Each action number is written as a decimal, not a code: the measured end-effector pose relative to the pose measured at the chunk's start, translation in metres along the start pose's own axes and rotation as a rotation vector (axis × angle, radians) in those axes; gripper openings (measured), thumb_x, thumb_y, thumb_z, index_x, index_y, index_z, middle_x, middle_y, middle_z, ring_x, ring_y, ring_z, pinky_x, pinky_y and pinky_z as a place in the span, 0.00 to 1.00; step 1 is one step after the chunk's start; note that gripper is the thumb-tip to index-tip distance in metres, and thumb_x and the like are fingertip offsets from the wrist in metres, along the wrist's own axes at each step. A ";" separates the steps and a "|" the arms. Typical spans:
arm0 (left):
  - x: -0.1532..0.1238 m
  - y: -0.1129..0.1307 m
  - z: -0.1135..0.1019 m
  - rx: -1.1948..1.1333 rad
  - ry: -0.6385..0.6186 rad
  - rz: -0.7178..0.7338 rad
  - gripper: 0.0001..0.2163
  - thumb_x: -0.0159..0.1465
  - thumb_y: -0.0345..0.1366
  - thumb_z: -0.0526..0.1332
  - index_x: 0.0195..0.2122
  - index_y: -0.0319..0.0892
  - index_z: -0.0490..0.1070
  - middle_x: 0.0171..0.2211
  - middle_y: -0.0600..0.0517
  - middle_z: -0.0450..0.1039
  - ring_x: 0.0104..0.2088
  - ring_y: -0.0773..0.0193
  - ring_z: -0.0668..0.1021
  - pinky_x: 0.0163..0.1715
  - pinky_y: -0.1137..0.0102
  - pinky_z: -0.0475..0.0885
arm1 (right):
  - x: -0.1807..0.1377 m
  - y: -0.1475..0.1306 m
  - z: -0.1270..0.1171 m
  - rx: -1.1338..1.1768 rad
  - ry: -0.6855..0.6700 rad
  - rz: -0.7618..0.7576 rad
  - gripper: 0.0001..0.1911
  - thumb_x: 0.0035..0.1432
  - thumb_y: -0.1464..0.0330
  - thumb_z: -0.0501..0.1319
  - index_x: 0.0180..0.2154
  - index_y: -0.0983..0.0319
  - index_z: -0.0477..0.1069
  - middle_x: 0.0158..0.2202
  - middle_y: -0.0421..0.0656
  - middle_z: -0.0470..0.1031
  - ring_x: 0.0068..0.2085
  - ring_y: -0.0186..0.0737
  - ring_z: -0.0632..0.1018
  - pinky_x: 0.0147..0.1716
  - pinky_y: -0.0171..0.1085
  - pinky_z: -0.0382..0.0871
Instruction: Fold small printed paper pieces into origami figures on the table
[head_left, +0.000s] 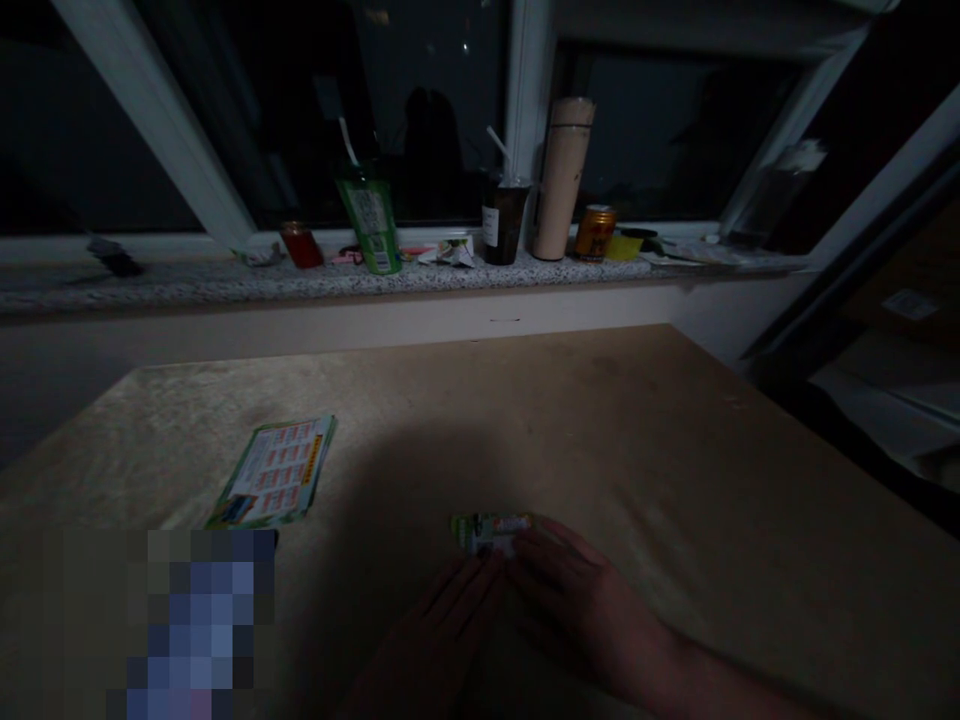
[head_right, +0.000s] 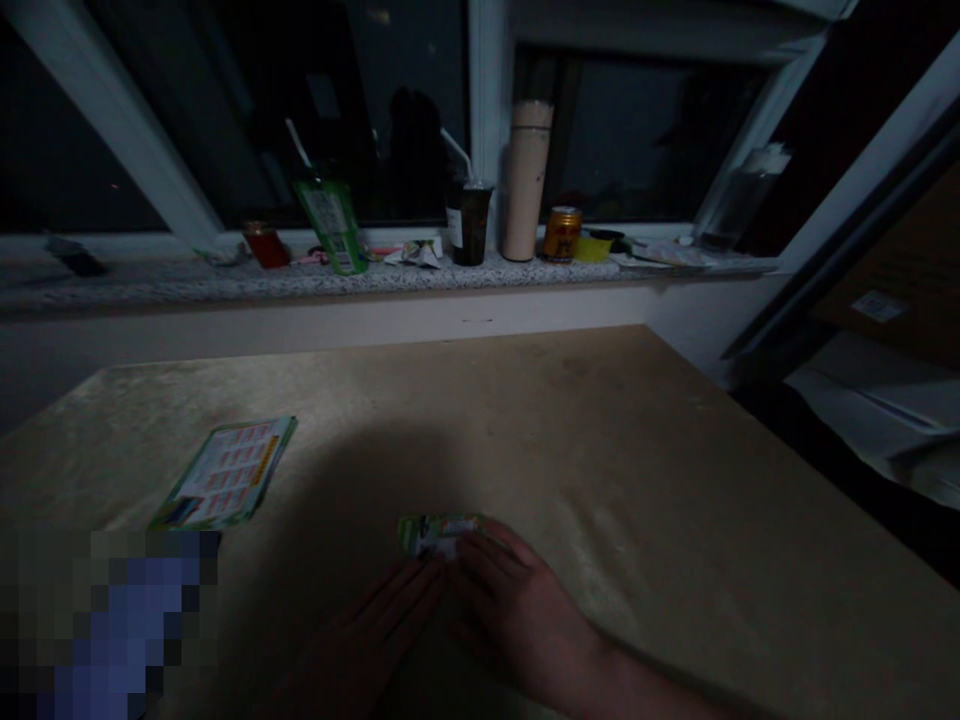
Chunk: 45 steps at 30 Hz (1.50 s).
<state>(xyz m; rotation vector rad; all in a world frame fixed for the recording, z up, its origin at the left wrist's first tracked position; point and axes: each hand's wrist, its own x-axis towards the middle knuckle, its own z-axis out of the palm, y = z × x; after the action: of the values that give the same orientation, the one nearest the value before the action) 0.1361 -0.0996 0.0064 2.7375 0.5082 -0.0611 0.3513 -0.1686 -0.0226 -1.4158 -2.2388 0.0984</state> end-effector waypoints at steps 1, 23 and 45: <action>0.000 0.000 -0.001 -0.004 0.002 0.002 0.32 0.64 0.35 0.54 0.67 0.42 0.42 0.66 0.46 0.48 0.63 0.54 0.56 0.60 0.56 0.56 | 0.000 0.000 0.001 0.004 0.007 0.017 0.19 0.59 0.67 0.59 0.52 0.62 0.68 0.51 0.47 0.73 0.54 0.46 0.71 0.58 0.46 0.61; 0.003 -0.024 0.031 0.112 0.030 0.105 0.37 0.67 0.35 0.51 0.64 0.46 0.19 0.66 0.48 0.40 0.63 0.52 0.56 0.57 0.54 0.61 | -0.003 -0.002 -0.012 -0.135 -0.010 0.107 0.18 0.59 0.68 0.58 0.51 0.58 0.69 0.58 0.49 0.65 0.61 0.51 0.62 0.59 0.59 0.52; 0.000 -0.004 0.000 0.041 -0.055 0.018 0.31 0.66 0.37 0.52 0.67 0.43 0.38 0.66 0.47 0.45 0.64 0.54 0.53 0.60 0.54 0.55 | -0.002 0.003 -0.014 -0.283 -0.052 0.168 0.23 0.60 0.62 0.57 0.56 0.59 0.65 0.62 0.50 0.60 0.62 0.53 0.60 0.58 0.62 0.53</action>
<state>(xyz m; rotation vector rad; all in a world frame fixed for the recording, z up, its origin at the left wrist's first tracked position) 0.1351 -0.0963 0.0047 2.7716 0.4716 -0.1431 0.3605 -0.1718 -0.0116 -1.7680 -2.2391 -0.1332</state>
